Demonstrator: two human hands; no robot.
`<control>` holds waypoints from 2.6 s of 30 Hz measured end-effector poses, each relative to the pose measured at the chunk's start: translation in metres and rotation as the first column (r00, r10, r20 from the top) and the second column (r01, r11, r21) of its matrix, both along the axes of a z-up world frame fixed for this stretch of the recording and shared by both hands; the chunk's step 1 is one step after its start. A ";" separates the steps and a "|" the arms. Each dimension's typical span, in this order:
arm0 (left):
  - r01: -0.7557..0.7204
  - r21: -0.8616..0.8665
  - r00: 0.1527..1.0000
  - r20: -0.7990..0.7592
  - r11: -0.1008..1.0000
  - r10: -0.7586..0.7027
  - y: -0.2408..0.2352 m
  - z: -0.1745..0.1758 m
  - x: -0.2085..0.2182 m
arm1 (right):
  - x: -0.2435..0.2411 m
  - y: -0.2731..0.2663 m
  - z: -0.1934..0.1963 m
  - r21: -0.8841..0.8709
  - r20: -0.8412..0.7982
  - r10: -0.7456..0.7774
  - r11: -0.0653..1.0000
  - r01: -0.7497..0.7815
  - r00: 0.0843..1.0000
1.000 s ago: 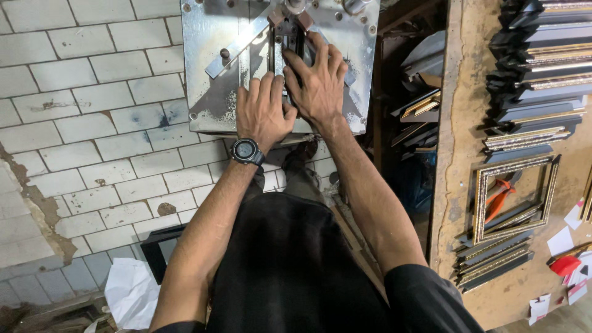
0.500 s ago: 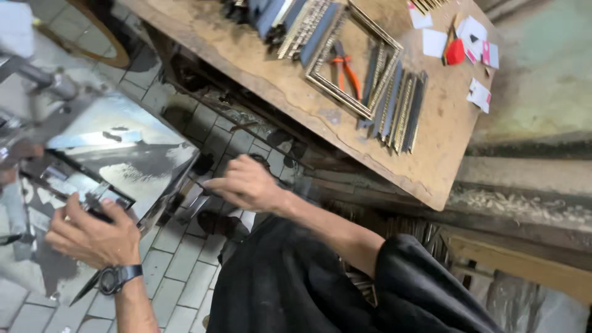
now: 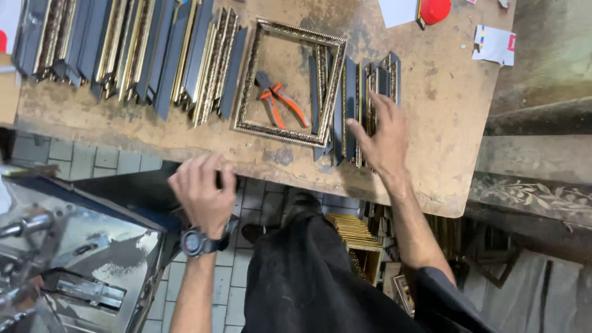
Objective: The person assembles gold picture frames by placing four cut frame pieces into a corner-joining machine, operating the machine to join the corners, and stacking the completed frames on a workbench. The person also uses pliers to trim a frame piece and adjusts the machine between assemblies.
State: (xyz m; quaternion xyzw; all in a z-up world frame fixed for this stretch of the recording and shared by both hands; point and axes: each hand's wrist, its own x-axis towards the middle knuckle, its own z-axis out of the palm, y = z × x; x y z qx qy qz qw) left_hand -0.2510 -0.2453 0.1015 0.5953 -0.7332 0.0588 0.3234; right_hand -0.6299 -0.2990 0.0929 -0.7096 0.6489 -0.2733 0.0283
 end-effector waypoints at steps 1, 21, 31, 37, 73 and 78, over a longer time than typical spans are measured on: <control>0.054 0.048 0.995 0.083 0.997 -0.058 -0.024 0.004 -0.026 | 0.006 -0.011 -0.005 0.061 0.061 -0.040 0.997 0.037 0.997; -0.272 0.545 0.928 -0.071 0.793 0.367 -0.097 0.005 -0.097 | 0.032 -0.036 0.002 0.250 0.968 -0.250 0.942 -0.224 0.028; -0.325 0.081 0.868 -0.370 0.942 0.331 -0.090 0.049 -0.081 | 0.066 -0.014 0.041 -0.187 0.978 0.203 0.950 -0.252 0.042; -0.559 0.261 0.652 -0.448 0.787 0.611 0.003 0.028 0.005 | 0.145 0.006 0.052 -0.157 0.944 0.293 0.803 -0.574 0.151; -0.871 0.245 0.478 0.217 0.426 0.851 0.336 -0.066 0.256 | 0.512 0.145 -0.032 0.022 -0.235 0.903 0.375 -0.927 0.360; -0.885 0.186 0.439 0.034 0.426 0.898 0.313 -0.076 0.288 | 0.532 0.114 -0.051 -0.111 -0.310 0.867 0.375 -0.920 0.391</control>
